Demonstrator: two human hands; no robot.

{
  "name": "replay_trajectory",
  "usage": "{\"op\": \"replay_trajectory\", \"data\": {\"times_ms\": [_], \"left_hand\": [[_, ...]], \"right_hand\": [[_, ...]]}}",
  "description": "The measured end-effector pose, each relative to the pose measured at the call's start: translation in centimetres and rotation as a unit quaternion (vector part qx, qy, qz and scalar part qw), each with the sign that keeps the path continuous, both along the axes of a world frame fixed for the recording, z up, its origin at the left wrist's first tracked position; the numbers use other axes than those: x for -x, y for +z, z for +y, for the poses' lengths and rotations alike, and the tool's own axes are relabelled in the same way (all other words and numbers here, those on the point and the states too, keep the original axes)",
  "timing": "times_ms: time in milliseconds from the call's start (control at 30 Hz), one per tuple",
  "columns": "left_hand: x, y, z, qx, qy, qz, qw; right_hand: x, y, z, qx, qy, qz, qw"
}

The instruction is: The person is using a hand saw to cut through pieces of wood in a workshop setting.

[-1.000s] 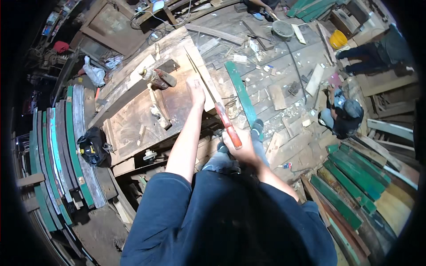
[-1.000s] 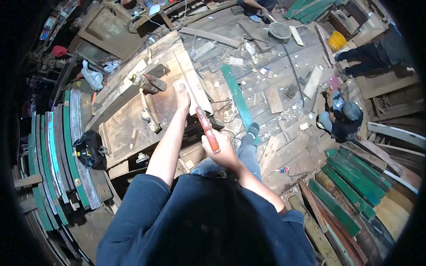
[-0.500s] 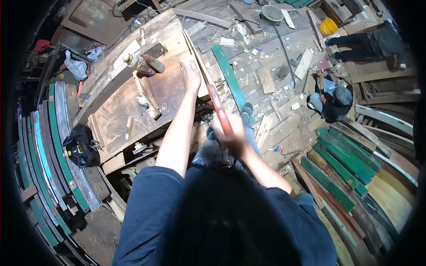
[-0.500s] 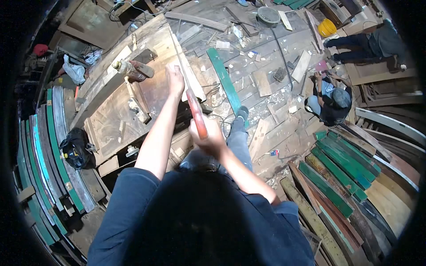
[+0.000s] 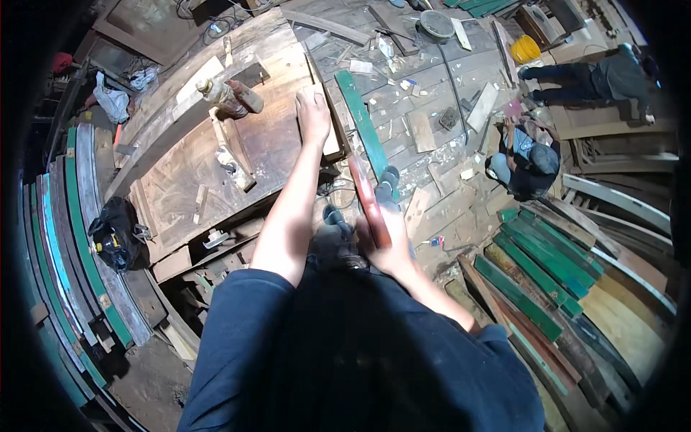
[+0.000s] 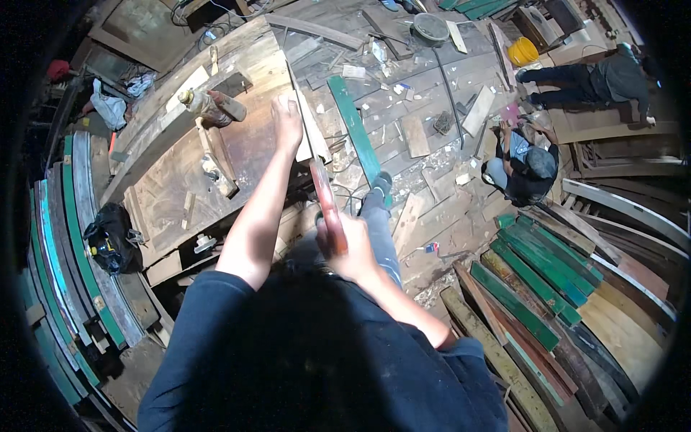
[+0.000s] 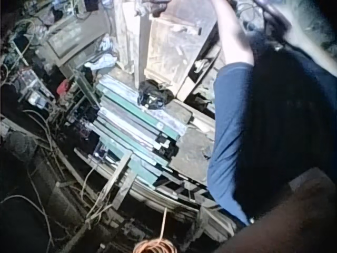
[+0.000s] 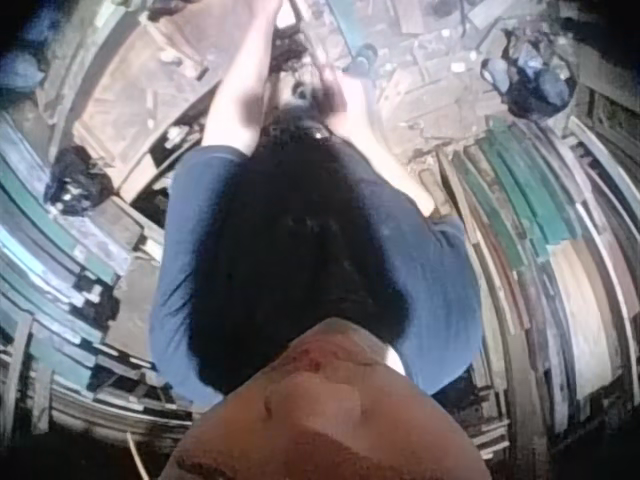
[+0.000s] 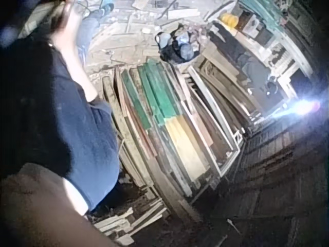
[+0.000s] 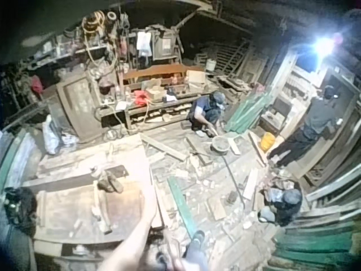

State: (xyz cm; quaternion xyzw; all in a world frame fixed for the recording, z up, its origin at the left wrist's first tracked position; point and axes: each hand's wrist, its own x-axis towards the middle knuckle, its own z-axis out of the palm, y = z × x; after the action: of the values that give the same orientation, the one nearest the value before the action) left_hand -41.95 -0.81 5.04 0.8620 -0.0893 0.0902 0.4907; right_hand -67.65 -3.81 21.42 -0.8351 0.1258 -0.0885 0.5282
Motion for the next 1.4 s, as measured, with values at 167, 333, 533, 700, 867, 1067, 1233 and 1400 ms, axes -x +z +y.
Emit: {"op": "replay_trajectory", "data": {"times_ms": [167,333,533,700,867,1067,1233,1400], "left_hand": [[0.6,1.1,-1.7,0.054,0.035,0.099,0.993],[0.4,0.4,-0.4,0.053,0.036,0.052,0.997],[-0.4,-0.8,1.0,0.009,-0.002,0.011,1.000],[0.0,-0.7,-1.1,0.052,0.004,0.083,0.995],[0.0,-0.2,0.1,0.016,-0.042,0.025,0.999],[-0.1,-0.1,0.4,0.008,0.025,0.041,0.999],[-0.5,-0.1,-0.2,-0.009,-0.004,0.060,0.998],[-0.3,0.8,-1.1,0.003,-0.006,0.164,0.986]], "right_hand": [[-7.3,-1.5,-1.9,-0.052,-0.054,-0.031,0.997],[-0.9,-0.3,0.1,-0.038,-0.040,-0.002,0.998],[0.3,0.6,0.8,-0.003,-0.025,-0.025,0.999],[-10.6,-4.1,-1.9,-0.023,-0.046,-0.072,0.996],[-6.6,-2.1,-0.5,-0.066,-0.044,-0.069,0.994],[-0.5,0.8,2.0,-0.187,-0.042,0.055,0.980],[-10.9,-2.4,-0.7,-0.061,-0.073,-0.077,0.992],[-11.8,-3.6,-1.5,-0.022,-0.077,-0.082,0.993]]}}
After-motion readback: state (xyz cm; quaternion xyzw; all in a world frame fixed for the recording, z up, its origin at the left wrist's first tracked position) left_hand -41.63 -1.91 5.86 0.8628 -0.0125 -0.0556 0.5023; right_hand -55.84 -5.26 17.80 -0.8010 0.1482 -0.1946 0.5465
